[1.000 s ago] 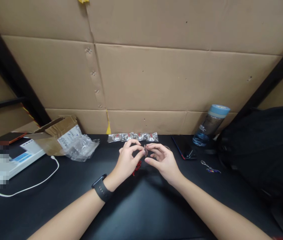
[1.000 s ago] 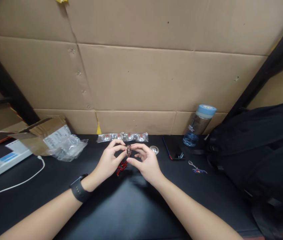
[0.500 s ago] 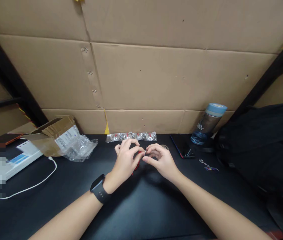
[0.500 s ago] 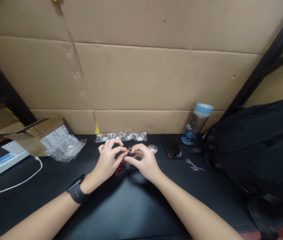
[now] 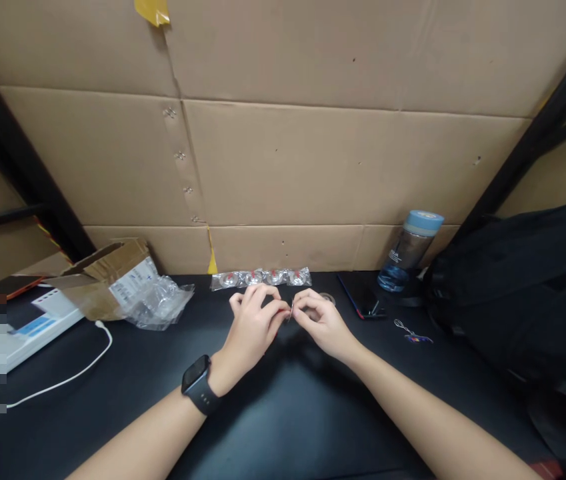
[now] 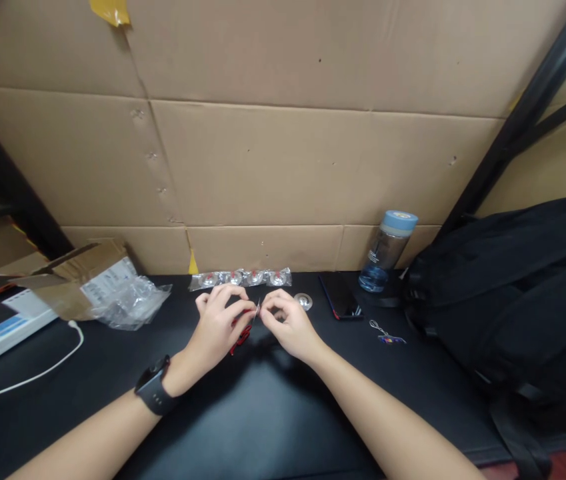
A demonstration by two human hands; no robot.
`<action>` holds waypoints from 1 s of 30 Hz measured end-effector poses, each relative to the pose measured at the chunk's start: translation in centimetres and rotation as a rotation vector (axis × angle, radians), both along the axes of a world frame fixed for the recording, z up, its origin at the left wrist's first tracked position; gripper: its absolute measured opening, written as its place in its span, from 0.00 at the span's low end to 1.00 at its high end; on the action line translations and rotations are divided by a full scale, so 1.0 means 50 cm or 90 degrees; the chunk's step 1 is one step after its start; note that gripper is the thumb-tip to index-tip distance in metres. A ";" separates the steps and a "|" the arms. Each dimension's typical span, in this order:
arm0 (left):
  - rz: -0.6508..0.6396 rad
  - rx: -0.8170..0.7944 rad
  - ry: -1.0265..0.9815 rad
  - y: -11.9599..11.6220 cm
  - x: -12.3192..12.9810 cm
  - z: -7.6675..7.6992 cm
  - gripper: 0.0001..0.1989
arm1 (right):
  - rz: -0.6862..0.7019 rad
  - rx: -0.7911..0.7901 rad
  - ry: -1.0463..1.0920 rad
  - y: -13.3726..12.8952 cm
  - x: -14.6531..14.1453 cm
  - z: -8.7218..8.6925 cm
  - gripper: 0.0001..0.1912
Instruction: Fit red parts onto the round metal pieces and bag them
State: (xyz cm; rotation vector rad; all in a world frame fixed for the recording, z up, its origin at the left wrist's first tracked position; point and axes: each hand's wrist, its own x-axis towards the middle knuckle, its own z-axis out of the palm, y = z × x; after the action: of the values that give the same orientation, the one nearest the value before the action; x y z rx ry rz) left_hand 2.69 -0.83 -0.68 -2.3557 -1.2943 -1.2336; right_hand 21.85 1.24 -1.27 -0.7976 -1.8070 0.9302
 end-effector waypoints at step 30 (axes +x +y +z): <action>-0.115 -0.138 0.046 0.002 -0.019 0.024 0.17 | -0.026 -0.030 -0.013 0.008 0.005 -0.008 0.04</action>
State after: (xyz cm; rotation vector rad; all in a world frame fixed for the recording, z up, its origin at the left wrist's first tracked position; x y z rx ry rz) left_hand 1.73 -0.71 0.53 -2.6951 -1.2730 -1.0906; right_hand 22.09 1.64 -1.67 -0.8723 -1.7858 0.9444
